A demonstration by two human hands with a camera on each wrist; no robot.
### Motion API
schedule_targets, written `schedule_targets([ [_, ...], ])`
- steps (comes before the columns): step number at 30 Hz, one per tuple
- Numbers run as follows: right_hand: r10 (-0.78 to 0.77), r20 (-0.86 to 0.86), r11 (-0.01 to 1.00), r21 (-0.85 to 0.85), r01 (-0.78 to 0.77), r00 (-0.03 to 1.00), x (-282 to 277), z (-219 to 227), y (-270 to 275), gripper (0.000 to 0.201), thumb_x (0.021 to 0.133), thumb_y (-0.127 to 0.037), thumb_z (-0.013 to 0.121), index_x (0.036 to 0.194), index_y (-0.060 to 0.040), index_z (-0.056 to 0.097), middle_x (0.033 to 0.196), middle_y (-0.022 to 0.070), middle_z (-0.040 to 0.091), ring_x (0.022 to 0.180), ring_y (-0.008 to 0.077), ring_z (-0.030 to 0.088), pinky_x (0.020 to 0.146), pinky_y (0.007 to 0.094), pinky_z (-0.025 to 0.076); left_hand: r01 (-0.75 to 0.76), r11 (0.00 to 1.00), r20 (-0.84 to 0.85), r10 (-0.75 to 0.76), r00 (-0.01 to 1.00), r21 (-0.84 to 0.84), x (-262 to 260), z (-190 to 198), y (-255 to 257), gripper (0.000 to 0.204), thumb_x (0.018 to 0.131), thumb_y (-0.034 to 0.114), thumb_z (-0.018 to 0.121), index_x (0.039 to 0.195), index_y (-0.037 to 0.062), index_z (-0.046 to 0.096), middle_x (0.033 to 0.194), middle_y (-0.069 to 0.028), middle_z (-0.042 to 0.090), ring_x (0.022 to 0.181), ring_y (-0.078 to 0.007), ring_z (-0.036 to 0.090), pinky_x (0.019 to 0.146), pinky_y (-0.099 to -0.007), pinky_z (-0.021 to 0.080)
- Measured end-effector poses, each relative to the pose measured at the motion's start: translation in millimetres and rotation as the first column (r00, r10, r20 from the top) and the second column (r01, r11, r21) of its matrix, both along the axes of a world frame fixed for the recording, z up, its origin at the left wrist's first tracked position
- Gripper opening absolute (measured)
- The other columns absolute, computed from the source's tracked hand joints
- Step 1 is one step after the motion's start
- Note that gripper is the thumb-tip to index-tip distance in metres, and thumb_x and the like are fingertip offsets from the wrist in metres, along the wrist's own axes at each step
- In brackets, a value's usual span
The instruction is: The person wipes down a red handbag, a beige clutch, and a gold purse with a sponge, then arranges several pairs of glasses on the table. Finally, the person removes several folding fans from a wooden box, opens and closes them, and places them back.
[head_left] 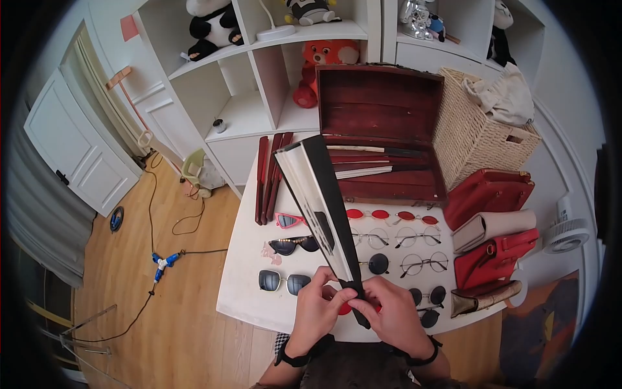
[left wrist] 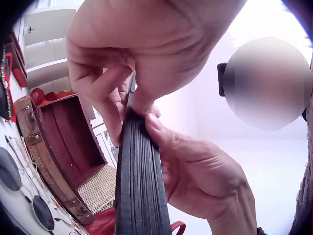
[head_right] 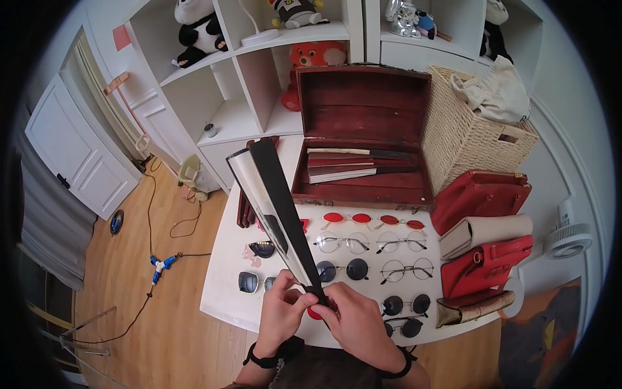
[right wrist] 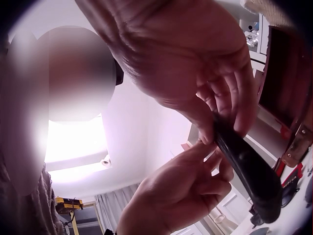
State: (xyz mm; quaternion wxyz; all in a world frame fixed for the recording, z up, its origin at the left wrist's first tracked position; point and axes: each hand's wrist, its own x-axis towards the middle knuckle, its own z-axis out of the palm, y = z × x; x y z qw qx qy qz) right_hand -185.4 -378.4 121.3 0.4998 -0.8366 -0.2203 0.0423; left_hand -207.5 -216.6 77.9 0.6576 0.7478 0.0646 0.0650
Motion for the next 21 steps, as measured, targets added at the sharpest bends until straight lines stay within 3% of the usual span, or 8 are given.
schedule_targets([
  [2,0.001,-0.058,1.0,0.028,0.001,0.998,0.7,1.4,-0.6,0.024,0.084,-0.016,0.074,0.098,-0.0017,0.06,0.076,0.0107,0.061,0.059,0.0233,0.061,0.055,0.0336,0.048,0.008,1.0,-0.037,-0.009,0.999,-0.009,-1.0,9.9,-1.3,0.032,0.085,0.008,0.075,0.106,-0.0019,0.053,0.097,-0.0054,0.065,0.058,-0.0033,0.054,0.049,-0.0193,0.039],
  [5,-0.002,-0.096,0.994,0.106,0.012,0.995,0.3,5.7,-0.4,0.023,0.084,-0.016,0.075,0.095,-0.0017,0.06,0.072,0.0105,0.061,0.056,0.0229,0.06,0.055,0.0331,0.048,0.019,0.996,-0.037,-0.016,0.999,0.085,-1.1,18.5,-1.9,0.033,0.085,0.009,0.075,0.105,-0.0022,0.052,0.094,-0.0051,0.066,0.057,-0.0033,0.054,0.048,-0.0195,0.039],
  [7,-0.019,-0.041,1.0,0.001,0.019,0.999,-1.5,9.5,-0.8,0.022,0.085,-0.015,0.074,0.097,-0.0016,0.06,0.073,0.011,0.061,0.056,0.0234,0.059,0.055,0.0327,0.048,0.009,0.994,-0.035,-0.005,0.999,0.109,-2.7,17.3,-2.4,0.033,0.085,0.01,0.075,0.105,-0.002,0.051,0.092,-0.0052,0.066,0.057,-0.0034,0.054,0.048,-0.0197,0.039],
  [9,0.011,-0.002,1.0,0.013,-0.011,1.0,0.5,13.7,-0.6,0.023,0.085,-0.015,0.074,0.099,-0.0016,0.06,0.073,0.0114,0.06,0.057,0.0238,0.06,0.055,0.0329,0.048,0.004,0.991,-0.035,0.001,0.999,0.132,-2.4,15.8,-3.4,0.034,0.085,0.01,0.076,0.105,-0.0019,0.051,0.09,-0.0052,0.065,0.057,-0.0034,0.055,0.047,-0.0199,0.038],
  [11,0.038,0.036,0.999,0.025,-0.039,0.999,1.9,14.6,-0.8,0.024,0.085,-0.015,0.073,0.1,-0.0016,0.061,0.073,0.0118,0.06,0.057,0.0241,0.06,0.056,0.0332,0.048,-0.048,0.997,0.004,0.048,0.999,0.058,-1.2,13.7,-3.6,0.04,0.083,0.02,0.078,0.1,-0.0001,0.049,0.061,-0.0086,0.063,0.051,-0.0102,0.058,0.047,-0.0251,0.042],
  [15,0.081,-0.073,0.997,0.009,-0.08,0.994,3.4,15.9,-2.0,0.031,0.086,-0.018,0.073,0.107,-0.0001,0.059,0.079,0.0155,0.064,0.062,0.0287,0.063,0.058,0.0358,0.049,-0.015,1.0,0.034,0.014,0.999,0.007,2.7,-0.8,0.8,0.04,0.083,0.019,0.079,0.102,0.0005,0.049,0.059,-0.0076,0.063,0.051,-0.0086,0.057,0.048,-0.0236,0.041],
  [17,0.092,-0.129,0.996,0.017,-0.09,0.987,3.5,15.4,-2.7,0.033,0.086,-0.02,0.073,0.109,0.0002,0.059,0.082,0.0167,0.065,0.064,0.0309,0.064,0.059,0.0372,0.049,-0.002,0.989,0.053,0.01,0.999,-0.15,3.9,-7.9,1.2,0.04,0.084,0.018,0.078,0.104,0.0008,0.049,0.069,-0.0068,0.066,0.054,-0.0059,0.056,0.048,-0.0216,0.04],
  [21,0.136,-0.128,0.99,-0.018,-0.139,0.982,4.1,5.3,-4.3,0.039,0.087,-0.018,0.072,0.116,0.001,0.054,0.082,0.0185,0.067,0.069,0.0361,0.065,0.06,0.0394,0.049,-0.028,0.964,0.067,0.048,0.997,-0.264,6.9,-5.6,0.0,0.038,0.086,0.017,0.077,0.105,0.0007,0.049,0.082,-0.007,0.068,0.057,-0.0042,0.055,0.049,-0.0198,0.039],
])
